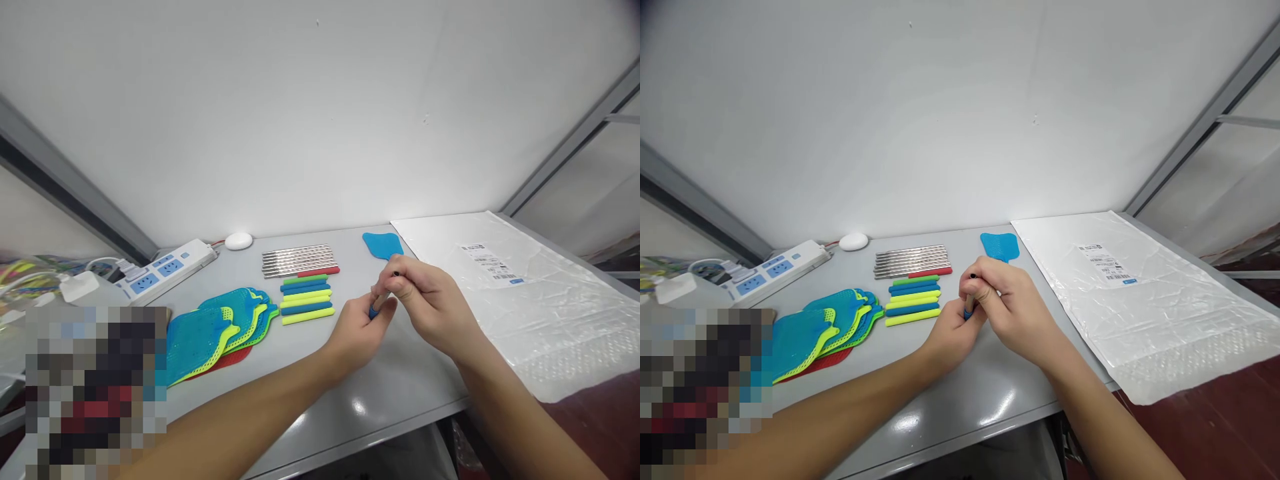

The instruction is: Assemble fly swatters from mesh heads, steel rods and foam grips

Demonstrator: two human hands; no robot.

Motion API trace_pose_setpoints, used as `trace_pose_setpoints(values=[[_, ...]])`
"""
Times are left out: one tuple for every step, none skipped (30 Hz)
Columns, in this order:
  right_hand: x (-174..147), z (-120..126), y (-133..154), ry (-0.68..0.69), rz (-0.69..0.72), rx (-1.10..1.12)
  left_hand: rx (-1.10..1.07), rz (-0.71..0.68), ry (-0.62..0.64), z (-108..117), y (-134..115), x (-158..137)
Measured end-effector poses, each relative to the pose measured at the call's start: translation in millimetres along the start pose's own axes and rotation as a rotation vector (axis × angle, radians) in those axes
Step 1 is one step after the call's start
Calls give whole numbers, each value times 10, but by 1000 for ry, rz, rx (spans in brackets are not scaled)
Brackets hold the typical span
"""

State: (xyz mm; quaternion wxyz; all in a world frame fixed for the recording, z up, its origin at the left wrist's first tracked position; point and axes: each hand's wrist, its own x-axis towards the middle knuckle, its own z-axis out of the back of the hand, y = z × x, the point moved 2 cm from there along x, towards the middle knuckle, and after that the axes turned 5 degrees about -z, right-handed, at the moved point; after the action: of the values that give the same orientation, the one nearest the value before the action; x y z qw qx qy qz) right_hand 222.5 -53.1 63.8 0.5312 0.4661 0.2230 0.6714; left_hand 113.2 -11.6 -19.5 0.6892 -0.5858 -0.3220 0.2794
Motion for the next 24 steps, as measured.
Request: trace_pose_setpoints(values=[[1, 2, -5, -2, 0, -3, -3, -6, -4, -1, -2, 0], [2, 1, -8, -2, -3, -2, -7, -9, -4, -2, -3, 1], [4, -2, -10, -3, -8, 1, -11, -9, -1, -3, -3, 1], [6, -7, -12, -8, -15, 4, -14, -9, 2, -4, -2, 2], [5, -13, -14, -17, -23, 8, -17, -8, 6, -4, -1, 2], [1, -20, -16, -30, -32, 12, -21, -5, 11, -4, -1, 1], [-6, -26, -18, -45, -40, 20, -28, -2, 18, -3, -2, 0], [-16, -30, -21, -58, -49, 33, -36, 0, 24, -2, -4, -3], [-28, -32, -26, -65, -61, 50, -45, 0, 32, -2, -9, -5], [-40, -30, -31, -70, -76, 65, -54, -4, 42, -1, -14, -8], [-50, -25, -35, -66, -89, 72, -60, -10, 51, -1, -20, -11], [-57, -17, -37, -52, -94, 64, -62, -16, 56, 1, -25, -14], [-59, -8, -36, -32, -91, 41, -61, -17, 56, 3, -27, -15], [-57, 3, -33, -11, -78, 7, -60, -12, 56, 4, -25, -16], [-53, 13, -29, 8, -60, -26, -59, -2, 55, 6, -21, -17], [-49, 22, -25, 24, -41, -54, -59, 11, 55, 7, -14, -18], [-45, 29, -23, 34, -28, -74, -58, 22, 57, 8, -7, -18], [-44, 33, -23, 33, -18, -87, -57, 30, 59, 8, -1, -18], [-46, 34, -25, 30, -11, -93, -57, 32, 64, 8, 3, -19], [-50, 29, -29, 28, -5, -100, -57, 28, 64, 8, 5, -18], [-55, 21, -36, 22, -2, -106, -57, 20, 61, 8, 6, -17], [-59, 10, -44, 10, -2, -109, -59, 15, 57, 8, 7, -16], [-61, -3, -53, -4, -4, -111, -61, 13, 51, 7, 9, -13], [-61, -19, -61, -19, -8, -110, -63, 16, 43, 5, 13, -10]])
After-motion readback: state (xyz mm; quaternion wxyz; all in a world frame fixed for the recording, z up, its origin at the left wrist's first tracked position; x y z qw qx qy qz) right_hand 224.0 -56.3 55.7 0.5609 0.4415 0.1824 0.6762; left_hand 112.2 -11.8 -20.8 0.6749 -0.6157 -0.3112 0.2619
